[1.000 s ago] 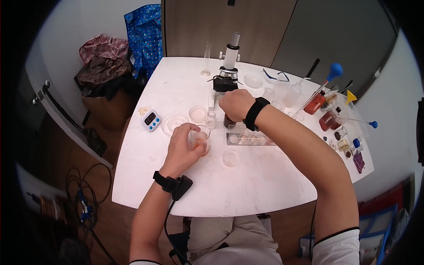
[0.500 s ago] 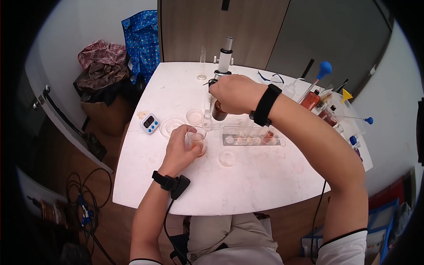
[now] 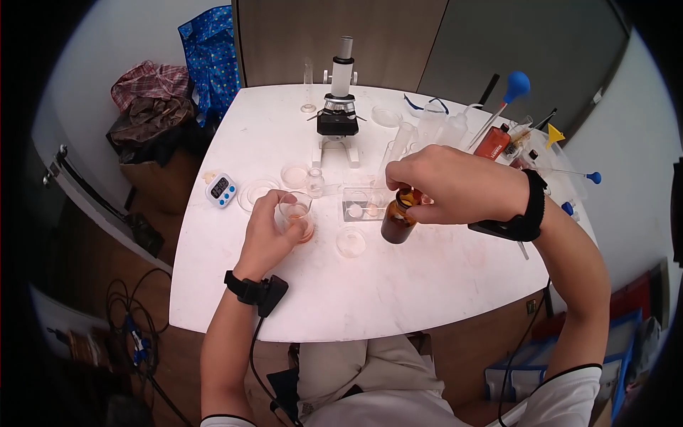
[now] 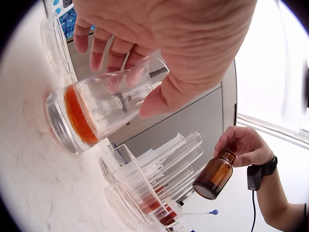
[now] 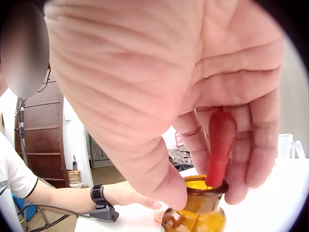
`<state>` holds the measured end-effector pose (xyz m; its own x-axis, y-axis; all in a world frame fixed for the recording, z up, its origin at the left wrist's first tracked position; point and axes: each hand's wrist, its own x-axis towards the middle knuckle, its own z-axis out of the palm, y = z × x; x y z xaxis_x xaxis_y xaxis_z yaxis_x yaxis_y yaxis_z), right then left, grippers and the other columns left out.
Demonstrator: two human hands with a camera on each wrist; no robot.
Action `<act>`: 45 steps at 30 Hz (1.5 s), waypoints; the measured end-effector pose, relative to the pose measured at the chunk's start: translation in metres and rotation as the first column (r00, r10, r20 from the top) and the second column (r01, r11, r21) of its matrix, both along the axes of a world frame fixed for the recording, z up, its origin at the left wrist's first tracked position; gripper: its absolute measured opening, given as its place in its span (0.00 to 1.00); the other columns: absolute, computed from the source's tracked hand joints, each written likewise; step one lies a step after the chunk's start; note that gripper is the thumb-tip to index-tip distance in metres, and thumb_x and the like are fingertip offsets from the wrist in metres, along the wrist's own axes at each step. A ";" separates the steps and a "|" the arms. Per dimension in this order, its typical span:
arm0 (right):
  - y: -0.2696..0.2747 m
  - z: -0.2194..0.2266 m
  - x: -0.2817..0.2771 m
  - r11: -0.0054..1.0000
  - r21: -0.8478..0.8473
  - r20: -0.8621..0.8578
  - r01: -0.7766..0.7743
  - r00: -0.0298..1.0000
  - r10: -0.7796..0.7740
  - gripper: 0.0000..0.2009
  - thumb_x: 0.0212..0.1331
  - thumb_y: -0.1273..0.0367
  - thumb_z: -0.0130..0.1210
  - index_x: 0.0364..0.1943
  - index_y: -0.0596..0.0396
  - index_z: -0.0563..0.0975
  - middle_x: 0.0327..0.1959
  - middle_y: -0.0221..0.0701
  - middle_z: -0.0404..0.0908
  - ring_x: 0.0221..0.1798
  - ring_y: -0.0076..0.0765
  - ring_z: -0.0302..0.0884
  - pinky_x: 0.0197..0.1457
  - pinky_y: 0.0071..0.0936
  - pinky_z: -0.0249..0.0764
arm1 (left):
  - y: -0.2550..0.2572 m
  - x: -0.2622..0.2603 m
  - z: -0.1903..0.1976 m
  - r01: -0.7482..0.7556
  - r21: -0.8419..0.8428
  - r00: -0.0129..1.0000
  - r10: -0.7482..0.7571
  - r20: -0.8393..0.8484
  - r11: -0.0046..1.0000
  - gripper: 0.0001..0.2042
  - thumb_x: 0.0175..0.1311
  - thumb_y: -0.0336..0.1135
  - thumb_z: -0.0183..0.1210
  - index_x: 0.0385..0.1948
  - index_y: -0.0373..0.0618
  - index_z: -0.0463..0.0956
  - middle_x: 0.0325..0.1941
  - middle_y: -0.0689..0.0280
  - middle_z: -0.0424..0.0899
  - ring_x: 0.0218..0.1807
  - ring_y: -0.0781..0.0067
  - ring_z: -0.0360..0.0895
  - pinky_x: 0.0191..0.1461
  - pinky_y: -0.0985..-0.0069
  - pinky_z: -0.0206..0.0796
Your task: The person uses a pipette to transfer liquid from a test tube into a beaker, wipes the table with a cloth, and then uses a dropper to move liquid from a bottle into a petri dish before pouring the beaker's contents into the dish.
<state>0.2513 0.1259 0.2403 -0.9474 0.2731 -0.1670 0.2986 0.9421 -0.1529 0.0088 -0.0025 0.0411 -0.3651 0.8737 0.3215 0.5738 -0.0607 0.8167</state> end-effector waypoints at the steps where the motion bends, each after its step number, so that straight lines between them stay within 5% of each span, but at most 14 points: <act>1: 0.001 0.000 0.000 1.000 -0.004 0.001 -0.008 1.000 0.008 0.12 0.52 0.73 0.61 0.38 0.64 0.75 0.33 0.45 0.81 0.38 0.51 0.82 0.42 0.38 0.77 | 0.000 -0.001 0.000 -0.004 0.013 1.000 0.004 -0.001 1.000 0.17 0.52 0.30 0.62 0.44 0.41 0.72 0.48 0.61 0.76 0.56 0.64 0.72 0.65 0.70 0.59; 17: 0.009 -0.023 -0.044 0.997 -0.058 -0.209 -0.049 0.977 0.036 0.15 0.51 0.71 0.61 0.42 0.66 0.74 0.34 0.47 0.82 0.39 0.52 0.82 0.44 0.39 0.78 | -0.001 -0.004 0.005 0.044 -0.030 0.996 -0.042 0.073 0.999 0.18 0.51 0.29 0.63 0.45 0.41 0.71 0.48 0.63 0.76 0.56 0.68 0.71 0.65 0.72 0.59; 20: 0.006 -0.027 -0.038 0.999 -0.051 -0.172 -0.020 0.985 0.011 0.16 0.52 0.72 0.63 0.44 0.62 0.73 0.38 0.43 0.83 0.38 0.40 0.86 0.43 0.30 0.81 | -0.003 -0.003 0.006 0.051 -0.007 0.997 -0.050 0.052 0.999 0.23 0.51 0.35 0.64 0.49 0.40 0.70 0.53 0.55 0.74 0.59 0.56 0.70 0.64 0.65 0.62; 22: 0.001 -0.030 -0.028 0.993 -0.110 -0.250 -0.050 0.968 0.021 0.17 0.52 0.72 0.61 0.46 0.64 0.73 0.33 0.46 0.82 0.40 0.51 0.82 0.45 0.39 0.78 | -0.004 0.001 0.014 0.033 0.070 0.999 -0.035 0.040 0.997 0.24 0.50 0.33 0.63 0.51 0.38 0.70 0.54 0.54 0.73 0.59 0.55 0.70 0.64 0.64 0.61; 27: -0.018 -0.048 0.005 0.981 -0.183 -0.292 -0.060 0.956 0.004 0.20 0.52 0.72 0.62 0.48 0.60 0.69 0.33 0.44 0.80 0.41 0.51 0.81 0.43 0.41 0.76 | -0.011 0.010 0.035 0.031 0.349 0.995 0.004 -0.099 0.937 0.23 0.49 0.33 0.63 0.50 0.39 0.73 0.52 0.59 0.77 0.55 0.63 0.72 0.61 0.66 0.60; 29: -0.027 -0.055 0.017 0.987 -0.149 -0.344 -0.052 0.939 -0.002 0.21 0.52 0.72 0.62 0.49 0.59 0.69 0.34 0.44 0.80 0.40 0.51 0.81 0.42 0.41 0.76 | -0.020 0.025 0.047 0.162 0.402 0.963 -0.056 -0.263 0.901 0.23 0.46 0.33 0.64 0.47 0.37 0.74 0.49 0.56 0.78 0.51 0.59 0.73 0.57 0.66 0.63; 33: -0.037 -0.066 0.036 0.981 -0.195 -0.410 -0.011 0.909 -0.071 0.23 0.53 0.71 0.63 0.52 0.59 0.68 0.33 0.42 0.80 0.38 0.51 0.81 0.39 0.40 0.76 | -0.025 0.073 0.072 0.323 0.233 0.894 -0.215 -0.392 0.917 0.27 0.43 0.36 0.71 0.48 0.36 0.73 0.47 0.53 0.78 0.49 0.51 0.74 0.52 0.64 0.66; 38: -0.039 -0.071 0.052 0.964 -0.266 -0.538 -0.017 0.833 -0.133 0.22 0.53 0.71 0.64 0.51 0.60 0.69 0.34 0.42 0.80 0.37 0.50 0.81 0.37 0.38 0.75 | -0.015 0.102 0.057 0.320 0.142 0.883 -0.241 -0.402 0.937 0.29 0.43 0.39 0.74 0.48 0.38 0.73 0.47 0.54 0.78 0.49 0.53 0.74 0.52 0.64 0.66; 39: -0.038 -0.070 0.054 0.962 -0.273 -0.546 -0.004 0.824 -0.151 0.23 0.52 0.71 0.65 0.51 0.59 0.71 0.35 0.39 0.81 0.37 0.44 0.83 0.38 0.34 0.77 | -0.012 0.105 0.055 0.330 0.119 0.887 -0.265 -0.378 0.936 0.29 0.43 0.38 0.75 0.48 0.39 0.73 0.47 0.55 0.78 0.50 0.53 0.74 0.52 0.64 0.66; 40: -0.037 -0.069 0.056 0.959 -0.283 -0.552 0.009 0.816 -0.170 0.23 0.50 0.71 0.67 0.52 0.58 0.72 0.36 0.36 0.82 0.38 0.37 0.85 0.40 0.30 0.78 | -0.010 0.108 0.054 0.332 0.113 0.885 -0.268 -0.382 0.936 0.29 0.43 0.38 0.75 0.48 0.39 0.73 0.47 0.55 0.78 0.50 0.53 0.74 0.52 0.64 0.66; 45: -0.031 -0.068 0.065 0.966 -0.257 -0.605 -0.040 0.786 -0.129 0.21 0.51 0.72 0.65 0.49 0.59 0.71 0.36 0.39 0.81 0.38 0.43 0.83 0.39 0.33 0.77 | -0.003 0.124 0.054 0.300 0.212 0.931 -0.237 -0.279 0.930 0.24 0.46 0.35 0.73 0.46 0.41 0.74 0.46 0.57 0.79 0.50 0.55 0.74 0.53 0.64 0.65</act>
